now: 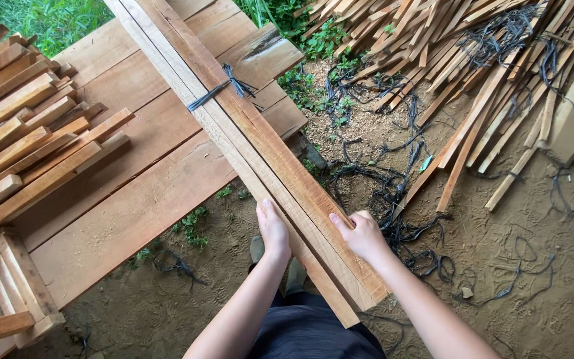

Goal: The recorder is sorting and arranging thin wooden planks on a low wooden workbench in an outdoor workshop environment.

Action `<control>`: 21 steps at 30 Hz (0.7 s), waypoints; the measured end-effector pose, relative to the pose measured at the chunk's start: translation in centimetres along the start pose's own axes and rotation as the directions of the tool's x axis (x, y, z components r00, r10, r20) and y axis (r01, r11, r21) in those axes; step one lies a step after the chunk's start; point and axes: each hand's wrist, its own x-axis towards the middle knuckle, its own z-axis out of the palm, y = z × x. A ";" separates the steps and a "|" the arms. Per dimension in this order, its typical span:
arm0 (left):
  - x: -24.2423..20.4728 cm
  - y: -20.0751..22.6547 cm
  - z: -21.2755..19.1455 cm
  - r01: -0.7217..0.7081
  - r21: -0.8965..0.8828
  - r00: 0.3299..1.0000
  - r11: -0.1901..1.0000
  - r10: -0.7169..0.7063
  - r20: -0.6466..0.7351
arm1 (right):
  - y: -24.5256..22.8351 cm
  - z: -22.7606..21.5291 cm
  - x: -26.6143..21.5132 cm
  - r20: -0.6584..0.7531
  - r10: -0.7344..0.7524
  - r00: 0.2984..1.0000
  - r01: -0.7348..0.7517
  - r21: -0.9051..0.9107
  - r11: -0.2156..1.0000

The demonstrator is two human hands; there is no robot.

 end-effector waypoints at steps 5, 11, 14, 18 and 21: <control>1.9 -1.9 -1.4 0.210 -0.146 0.978 0.967 -0.208 0.026 | -1.3 -1.1 0.6 0.115 0.070 0.991 -0.087 0.147 0.985; 5.6 -5.5 -2.4 0.402 -0.252 0.915 0.880 -0.390 0.099 | -3.4 -1.6 0.6 0.356 -0.011 0.934 -0.122 0.348 0.929; 6.3 -6.5 -2.5 0.419 -0.241 0.908 0.875 -0.411 0.087 | -0.3 0.2 3.4 0.395 -0.006 0.919 -0.144 0.351 0.925; 6.3 -7.0 -2.5 0.451 -0.207 0.892 0.868 -0.444 0.082 | 3.1 1.8 6.3 0.428 0.049 0.902 -0.213 0.345 0.914; 5.4 -5.1 -2.6 0.492 -0.160 0.870 0.856 -0.477 0.125 | 3.4 1.6 6.2 0.448 -0.009 0.894 -0.139 0.296 0.945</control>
